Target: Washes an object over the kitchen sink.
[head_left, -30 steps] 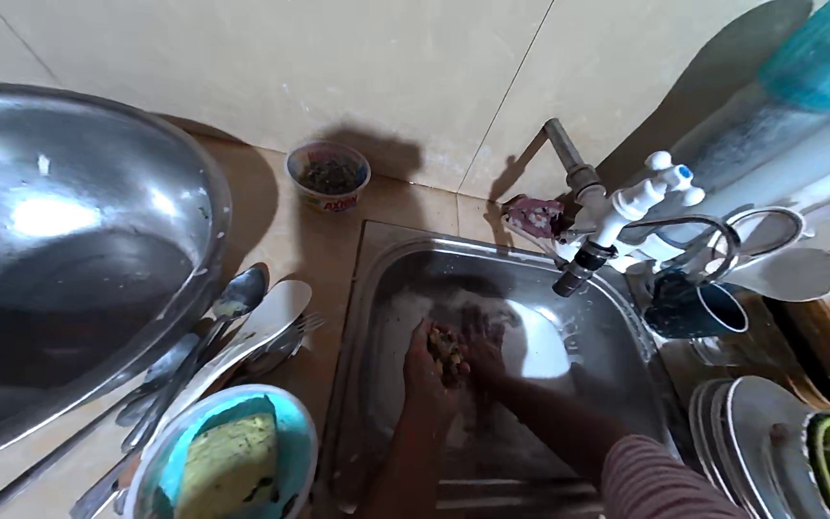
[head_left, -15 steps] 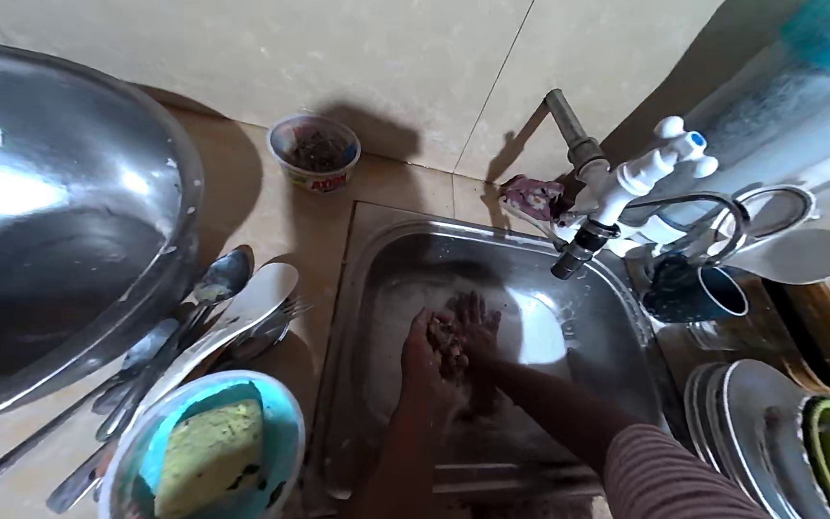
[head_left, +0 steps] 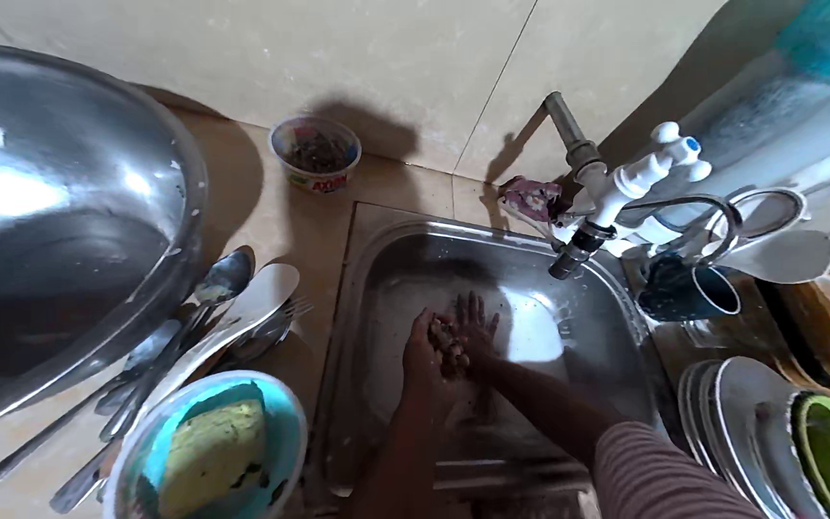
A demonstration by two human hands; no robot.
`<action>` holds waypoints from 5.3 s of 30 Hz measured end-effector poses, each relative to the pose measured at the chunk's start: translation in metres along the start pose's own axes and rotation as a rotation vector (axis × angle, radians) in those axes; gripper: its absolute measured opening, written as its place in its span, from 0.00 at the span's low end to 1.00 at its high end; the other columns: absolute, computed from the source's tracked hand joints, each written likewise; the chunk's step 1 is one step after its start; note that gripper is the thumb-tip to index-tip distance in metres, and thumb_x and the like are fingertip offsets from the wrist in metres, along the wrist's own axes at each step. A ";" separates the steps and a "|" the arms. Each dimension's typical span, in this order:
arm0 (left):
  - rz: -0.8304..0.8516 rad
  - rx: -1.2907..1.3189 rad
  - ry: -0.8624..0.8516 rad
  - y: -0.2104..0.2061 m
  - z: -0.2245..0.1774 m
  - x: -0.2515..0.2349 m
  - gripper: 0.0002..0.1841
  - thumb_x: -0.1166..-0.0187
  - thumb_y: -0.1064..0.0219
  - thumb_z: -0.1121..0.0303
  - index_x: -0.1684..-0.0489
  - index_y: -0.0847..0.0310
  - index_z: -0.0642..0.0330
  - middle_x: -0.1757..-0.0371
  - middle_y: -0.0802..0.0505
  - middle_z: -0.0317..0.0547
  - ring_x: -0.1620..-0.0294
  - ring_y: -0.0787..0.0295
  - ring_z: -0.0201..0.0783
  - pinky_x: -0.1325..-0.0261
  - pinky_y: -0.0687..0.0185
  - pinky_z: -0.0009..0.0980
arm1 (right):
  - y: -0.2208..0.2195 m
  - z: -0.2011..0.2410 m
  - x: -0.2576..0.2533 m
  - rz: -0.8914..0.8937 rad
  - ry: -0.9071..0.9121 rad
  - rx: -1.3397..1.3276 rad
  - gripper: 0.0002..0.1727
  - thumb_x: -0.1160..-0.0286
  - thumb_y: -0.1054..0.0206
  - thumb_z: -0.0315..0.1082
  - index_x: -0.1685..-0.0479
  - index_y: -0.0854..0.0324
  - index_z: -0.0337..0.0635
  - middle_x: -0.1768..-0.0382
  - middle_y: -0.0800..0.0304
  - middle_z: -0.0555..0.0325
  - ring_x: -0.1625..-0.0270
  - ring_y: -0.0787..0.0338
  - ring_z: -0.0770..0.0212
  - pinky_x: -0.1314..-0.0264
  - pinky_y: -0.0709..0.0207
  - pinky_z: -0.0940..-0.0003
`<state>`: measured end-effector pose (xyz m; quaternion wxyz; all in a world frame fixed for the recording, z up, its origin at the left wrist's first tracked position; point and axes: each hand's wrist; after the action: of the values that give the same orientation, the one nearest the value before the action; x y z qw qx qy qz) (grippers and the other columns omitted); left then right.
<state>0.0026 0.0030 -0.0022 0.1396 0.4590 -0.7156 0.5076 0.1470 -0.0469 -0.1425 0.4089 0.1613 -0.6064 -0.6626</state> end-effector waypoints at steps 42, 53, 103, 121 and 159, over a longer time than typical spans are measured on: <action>0.008 0.014 -0.017 -0.001 -0.003 0.001 0.23 0.05 0.60 0.53 0.60 0.25 0.58 0.74 0.14 0.43 0.82 0.17 0.34 0.84 0.22 0.25 | -0.001 0.005 0.003 0.008 -0.051 -0.031 0.36 0.07 0.65 0.47 0.03 0.65 0.46 0.04 0.73 0.42 0.03 0.71 0.38 0.13 0.81 0.21; 0.022 -0.032 -0.096 0.004 -0.004 -0.005 0.23 0.05 0.61 0.53 0.60 0.25 0.58 0.71 0.13 0.43 0.81 0.16 0.34 0.83 0.21 0.25 | -0.005 -0.001 -0.002 -0.008 0.025 -0.041 0.37 0.07 0.63 0.50 0.03 0.64 0.43 0.04 0.72 0.40 0.03 0.70 0.39 0.12 0.81 0.23; 0.020 -0.073 -0.046 -0.001 -0.001 -0.003 0.23 0.04 0.61 0.53 0.57 0.24 0.58 0.70 0.14 0.43 0.80 0.17 0.33 0.83 0.23 0.24 | 0.023 -0.028 -0.013 0.206 0.126 -0.111 0.32 0.04 0.65 0.45 0.03 0.57 0.46 0.04 0.69 0.45 0.03 0.71 0.42 0.09 0.77 0.28; 0.007 -0.045 -0.054 -0.001 -0.005 -0.005 0.22 0.05 0.59 0.54 0.58 0.24 0.58 0.72 0.13 0.43 0.82 0.17 0.33 0.83 0.22 0.24 | -0.007 -0.030 0.022 0.114 0.236 -0.062 0.41 0.10 0.53 0.49 0.04 0.60 0.39 0.04 0.67 0.39 0.03 0.66 0.38 0.07 0.69 0.30; 0.009 -0.072 -0.061 0.000 -0.006 -0.008 0.22 0.05 0.59 0.53 0.56 0.23 0.58 0.70 0.14 0.43 0.80 0.17 0.34 0.81 0.22 0.25 | 0.062 -0.040 0.007 0.485 0.091 -0.112 0.19 0.19 0.31 0.38 0.40 0.15 0.30 0.42 0.12 0.34 0.38 0.12 0.40 0.30 0.24 0.42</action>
<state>0.0052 0.0121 -0.0045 0.1320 0.4658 -0.7392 0.4681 0.1928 -0.0749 -0.0914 0.5912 0.0179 -0.5708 -0.5695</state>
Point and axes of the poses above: each hand's wrist, its own x-axis away from the middle knuckle, its own y-axis out of the back of the hand, z = x × y
